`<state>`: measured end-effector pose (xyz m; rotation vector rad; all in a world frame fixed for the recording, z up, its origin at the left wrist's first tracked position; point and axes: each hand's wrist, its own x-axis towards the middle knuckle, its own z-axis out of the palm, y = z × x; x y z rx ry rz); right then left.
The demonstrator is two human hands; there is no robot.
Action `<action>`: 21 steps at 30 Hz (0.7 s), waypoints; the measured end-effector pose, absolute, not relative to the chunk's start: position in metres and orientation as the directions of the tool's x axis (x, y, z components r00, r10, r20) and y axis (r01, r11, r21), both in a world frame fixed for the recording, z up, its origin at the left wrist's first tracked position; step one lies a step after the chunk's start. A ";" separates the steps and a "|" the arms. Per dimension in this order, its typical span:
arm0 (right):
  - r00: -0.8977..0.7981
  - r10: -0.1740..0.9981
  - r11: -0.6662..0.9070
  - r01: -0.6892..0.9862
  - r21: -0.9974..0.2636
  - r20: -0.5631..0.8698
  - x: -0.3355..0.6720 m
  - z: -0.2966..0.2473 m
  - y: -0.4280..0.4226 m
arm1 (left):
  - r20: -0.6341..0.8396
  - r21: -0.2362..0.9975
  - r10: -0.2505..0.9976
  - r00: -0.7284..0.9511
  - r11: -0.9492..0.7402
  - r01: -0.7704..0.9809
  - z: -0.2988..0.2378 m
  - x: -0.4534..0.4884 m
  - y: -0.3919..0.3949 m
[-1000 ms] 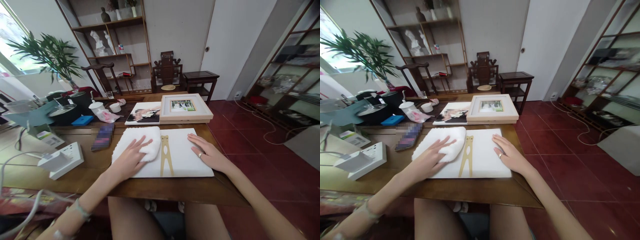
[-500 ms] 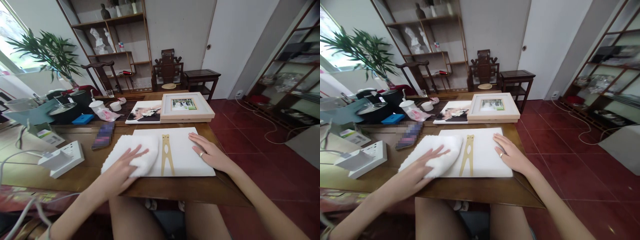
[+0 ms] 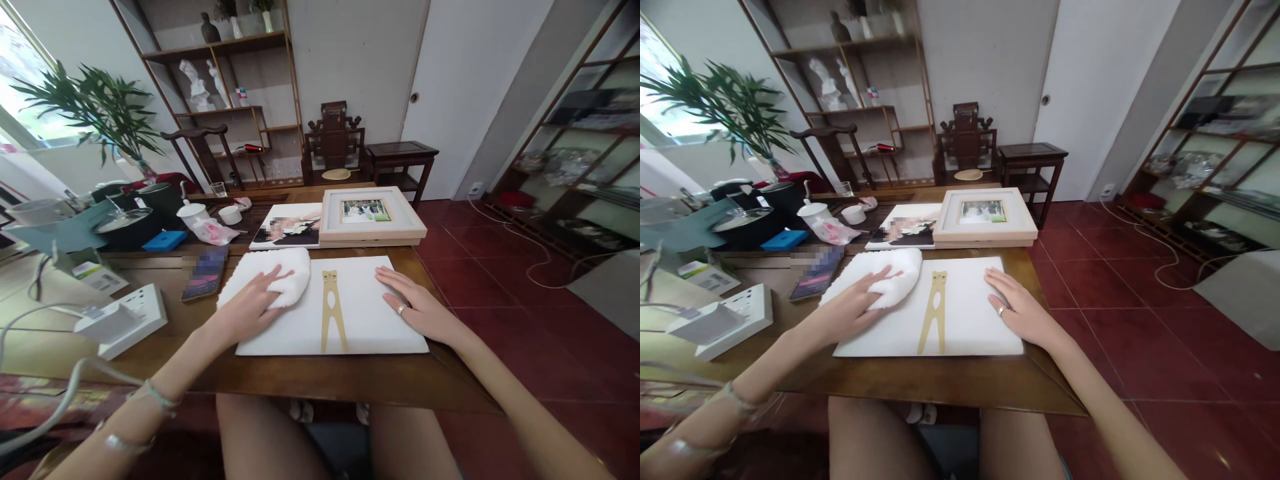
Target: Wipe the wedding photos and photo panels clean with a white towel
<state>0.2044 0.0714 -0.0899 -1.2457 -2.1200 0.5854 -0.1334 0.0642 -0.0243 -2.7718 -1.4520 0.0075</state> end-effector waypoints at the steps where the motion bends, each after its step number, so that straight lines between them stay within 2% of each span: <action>1: -0.375 0.884 0.462 0.617 -0.637 0.278 0.204 -0.090 0.071 | 0.002 -0.005 0.809 0.588 -0.588 0.809 -0.023 -0.130 0.052; 6: -0.364 0.890 0.454 0.638 -0.622 0.275 0.203 -0.087 0.070 | -0.048 0.019 0.750 0.660 -0.660 0.751 -0.018 -0.109 -0.012; 10: -0.373 0.890 0.453 0.652 -0.608 0.262 0.202 -0.086 0.070 | -0.025 0.016 0.730 0.683 -0.682 0.731 -0.021 -0.104 -0.033; 14: -0.373 0.893 0.446 0.658 -0.606 0.252 0.202 -0.086 0.070 | -0.047 0.042 0.753 0.656 -0.655 0.754 -0.023 -0.110 -0.011; 21: -0.372 0.894 0.441 0.642 -0.627 0.249 0.203 -0.085 0.070 | -0.060 -0.009 0.816 0.575 -0.577 0.817 -0.021 -0.121 0.065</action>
